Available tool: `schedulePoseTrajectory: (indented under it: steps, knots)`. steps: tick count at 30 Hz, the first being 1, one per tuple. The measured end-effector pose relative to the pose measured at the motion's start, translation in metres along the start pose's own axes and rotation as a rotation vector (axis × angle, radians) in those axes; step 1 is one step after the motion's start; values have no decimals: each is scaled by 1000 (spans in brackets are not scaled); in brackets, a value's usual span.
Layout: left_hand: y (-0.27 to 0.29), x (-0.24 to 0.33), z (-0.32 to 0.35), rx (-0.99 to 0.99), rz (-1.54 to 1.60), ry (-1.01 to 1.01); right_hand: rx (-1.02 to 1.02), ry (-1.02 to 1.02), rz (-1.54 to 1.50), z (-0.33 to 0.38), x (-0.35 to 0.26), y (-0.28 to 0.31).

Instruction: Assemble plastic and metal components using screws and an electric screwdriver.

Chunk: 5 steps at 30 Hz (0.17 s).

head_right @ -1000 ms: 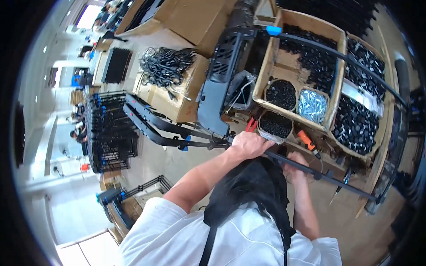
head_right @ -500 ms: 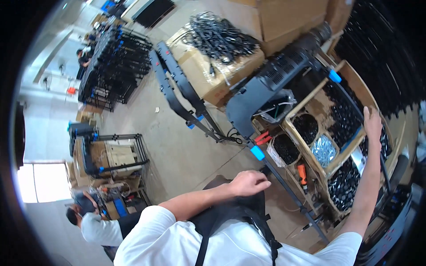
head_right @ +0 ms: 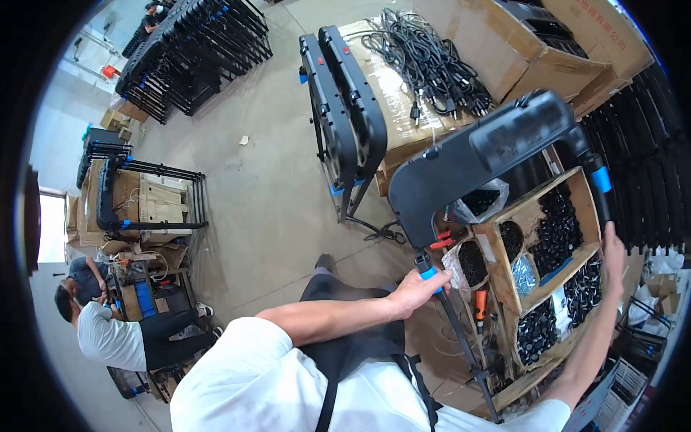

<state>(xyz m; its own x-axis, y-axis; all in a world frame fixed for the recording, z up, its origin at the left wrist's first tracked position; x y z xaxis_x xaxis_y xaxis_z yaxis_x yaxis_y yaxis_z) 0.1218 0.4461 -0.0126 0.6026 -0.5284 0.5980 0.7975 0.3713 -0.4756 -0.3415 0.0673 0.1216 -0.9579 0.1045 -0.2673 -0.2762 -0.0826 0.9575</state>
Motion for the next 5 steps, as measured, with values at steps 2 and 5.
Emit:
schedulePoseTrajectory:
  steps: [2, 5]
  knots:
    - [16, 32, 25, -47, 47, -55, 97, -6, 4, 24, -23, 68]
    - [55, 102, 63, -165, 49, -207, 367, 464, 595, 94, -112, 173]
Point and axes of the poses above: each hand's wrist, its own z-axis away from the middle knuckle, its own y-axis out of the back of the hand, x = y × z, the point moved 5 cm from there along -z, towards the middle knuckle, and after that the axes turned 10 degrees about z, right-handed, at the moved point
